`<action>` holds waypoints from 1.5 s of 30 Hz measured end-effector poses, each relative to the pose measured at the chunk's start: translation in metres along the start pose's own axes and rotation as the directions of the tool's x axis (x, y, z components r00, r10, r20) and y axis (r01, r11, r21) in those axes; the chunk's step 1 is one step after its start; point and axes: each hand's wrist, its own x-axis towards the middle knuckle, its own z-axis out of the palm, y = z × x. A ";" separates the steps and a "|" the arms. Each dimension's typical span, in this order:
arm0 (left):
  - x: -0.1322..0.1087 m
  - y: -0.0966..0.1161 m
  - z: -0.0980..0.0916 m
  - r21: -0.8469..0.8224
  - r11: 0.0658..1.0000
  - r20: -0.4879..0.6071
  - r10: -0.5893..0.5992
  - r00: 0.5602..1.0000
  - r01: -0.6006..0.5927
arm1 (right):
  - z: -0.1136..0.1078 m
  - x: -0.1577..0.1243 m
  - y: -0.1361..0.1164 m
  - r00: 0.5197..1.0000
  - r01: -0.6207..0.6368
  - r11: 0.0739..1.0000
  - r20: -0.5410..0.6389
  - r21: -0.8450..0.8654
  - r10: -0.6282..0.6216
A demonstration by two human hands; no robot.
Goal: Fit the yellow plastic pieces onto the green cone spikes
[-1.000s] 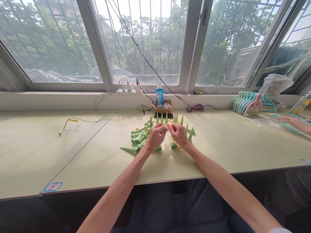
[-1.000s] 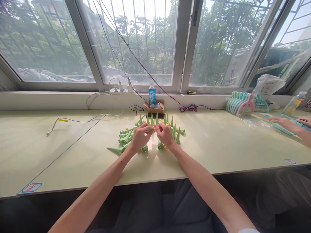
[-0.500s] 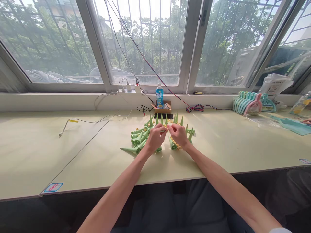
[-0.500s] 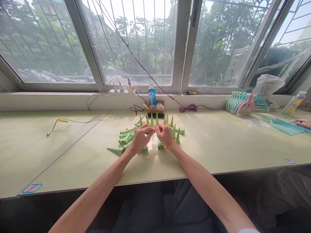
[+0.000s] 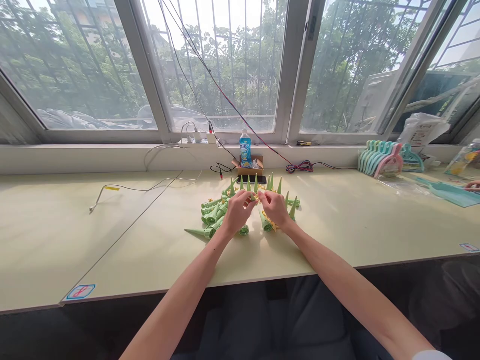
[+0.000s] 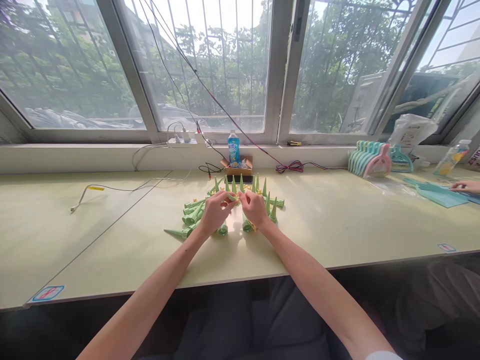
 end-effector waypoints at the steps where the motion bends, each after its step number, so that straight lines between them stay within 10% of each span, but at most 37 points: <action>1: 0.000 0.000 0.000 0.014 1.000 0.007 -0.004 1.000 0.004 | 0.000 0.000 0.001 1.000 -0.008 1.000 0.001 -0.008 0.008; 17: -0.001 -0.001 0.000 0.054 0.997 0.046 -0.062 0.997 0.059 | -0.004 -0.003 -0.009 0.981 0.079 0.990 0.165 0.117 -0.098; 30: 0.002 0.003 -0.001 0.102 0.995 -0.006 -0.018 1.000 0.018 | -0.005 0.003 0.010 0.995 0.078 0.997 -0.060 -0.013 -0.078; 45: 0.000 -0.005 0.000 0.144 0.989 -0.019 -0.030 0.999 0.033 | 0.000 0.010 0.028 0.995 0.092 0.991 -0.017 -0.100 -0.094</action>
